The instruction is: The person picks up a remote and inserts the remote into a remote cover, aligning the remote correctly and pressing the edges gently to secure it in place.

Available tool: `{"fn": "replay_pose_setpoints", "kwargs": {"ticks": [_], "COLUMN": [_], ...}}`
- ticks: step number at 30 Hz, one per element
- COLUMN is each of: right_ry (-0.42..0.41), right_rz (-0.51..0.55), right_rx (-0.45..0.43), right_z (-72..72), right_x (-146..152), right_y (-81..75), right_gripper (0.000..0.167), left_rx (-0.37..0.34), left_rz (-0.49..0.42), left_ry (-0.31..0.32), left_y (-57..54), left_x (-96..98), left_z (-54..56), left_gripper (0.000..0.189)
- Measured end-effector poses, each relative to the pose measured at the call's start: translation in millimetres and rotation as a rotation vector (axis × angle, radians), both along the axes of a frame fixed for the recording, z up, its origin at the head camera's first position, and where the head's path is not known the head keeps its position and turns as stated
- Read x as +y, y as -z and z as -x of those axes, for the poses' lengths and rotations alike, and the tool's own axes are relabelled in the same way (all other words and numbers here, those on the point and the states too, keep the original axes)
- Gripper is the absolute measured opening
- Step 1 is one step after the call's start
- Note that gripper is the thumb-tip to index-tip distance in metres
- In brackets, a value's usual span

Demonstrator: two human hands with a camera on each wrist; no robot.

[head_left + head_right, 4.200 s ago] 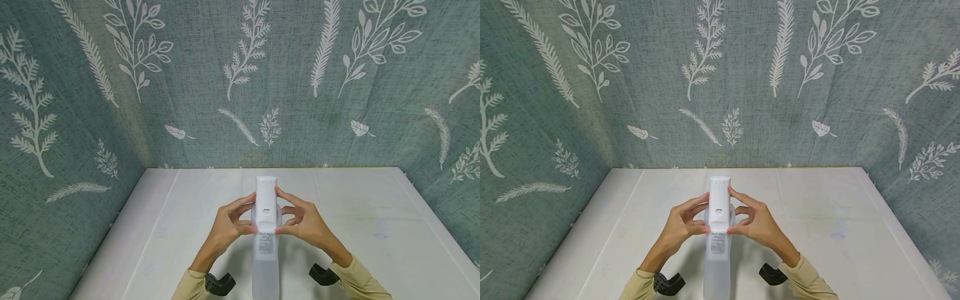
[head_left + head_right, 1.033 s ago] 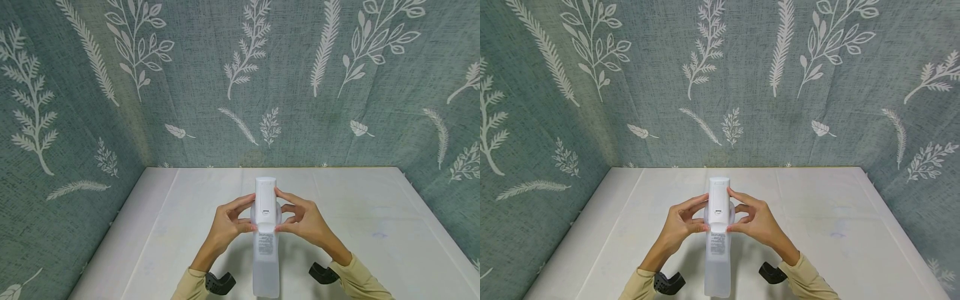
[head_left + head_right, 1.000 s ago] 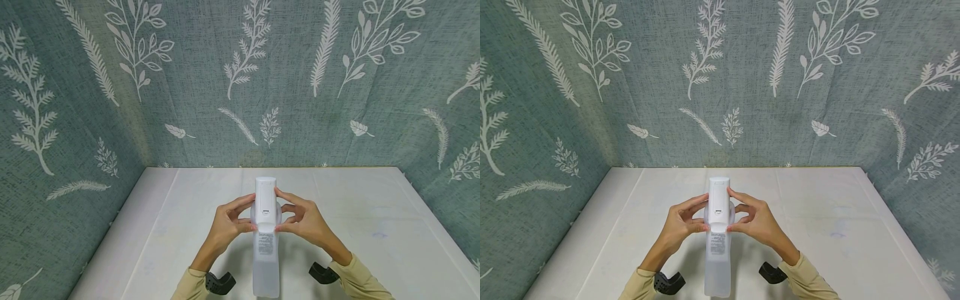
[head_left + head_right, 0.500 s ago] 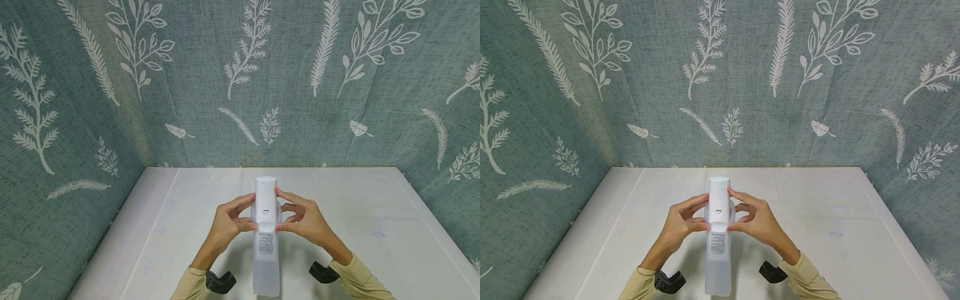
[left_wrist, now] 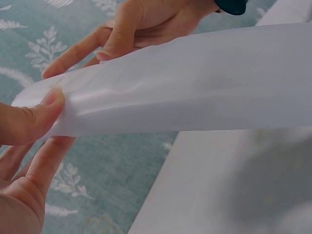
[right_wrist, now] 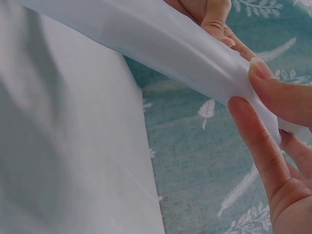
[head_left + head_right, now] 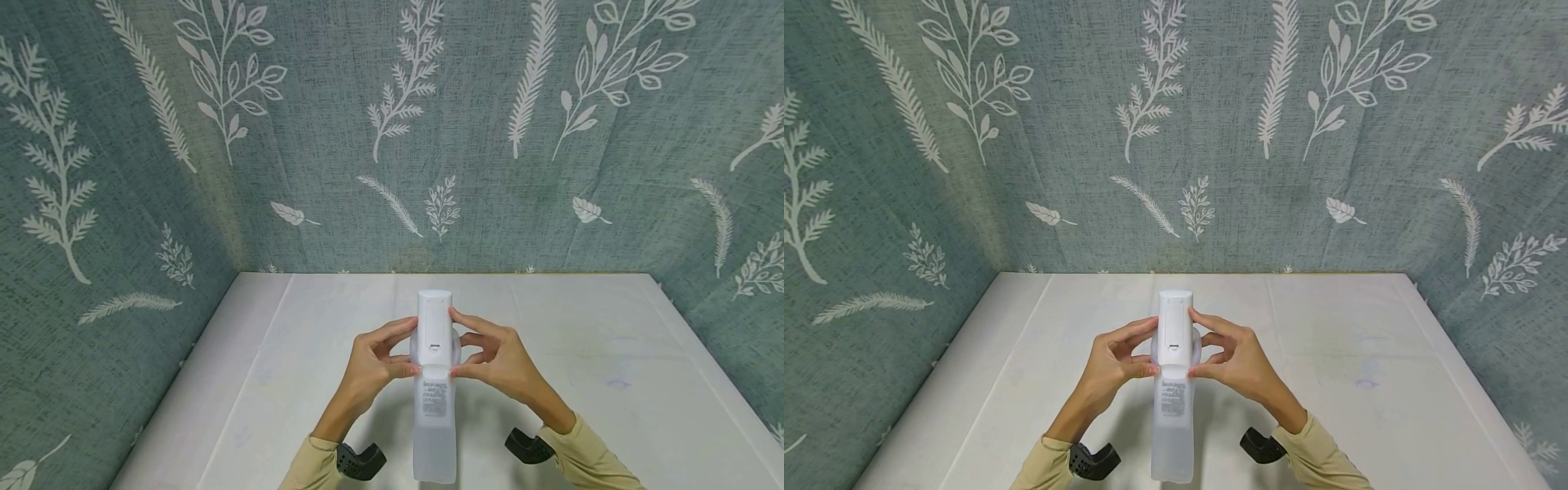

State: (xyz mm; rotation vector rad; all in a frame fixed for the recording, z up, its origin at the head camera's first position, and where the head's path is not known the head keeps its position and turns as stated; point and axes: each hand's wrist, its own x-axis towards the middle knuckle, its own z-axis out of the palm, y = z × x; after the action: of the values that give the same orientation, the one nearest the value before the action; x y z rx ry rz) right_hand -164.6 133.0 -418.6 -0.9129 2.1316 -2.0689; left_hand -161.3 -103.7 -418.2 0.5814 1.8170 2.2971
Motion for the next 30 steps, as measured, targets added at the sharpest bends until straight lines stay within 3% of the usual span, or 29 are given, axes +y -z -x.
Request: {"fn": "replay_pose_setpoints", "kwargs": {"ticks": [30], "right_ry": [0.016], "right_rz": [-0.013], "right_rx": [0.005], "right_z": [-0.5], "right_x": [-2.1], "right_y": [2.4], "right_gripper": [0.079], "left_rx": [-0.010], "left_rz": [-0.001], "left_ry": [-0.009], "left_y": [1.8], "left_x": [-0.9], "left_z": [-0.3], "left_gripper": [0.064]}}
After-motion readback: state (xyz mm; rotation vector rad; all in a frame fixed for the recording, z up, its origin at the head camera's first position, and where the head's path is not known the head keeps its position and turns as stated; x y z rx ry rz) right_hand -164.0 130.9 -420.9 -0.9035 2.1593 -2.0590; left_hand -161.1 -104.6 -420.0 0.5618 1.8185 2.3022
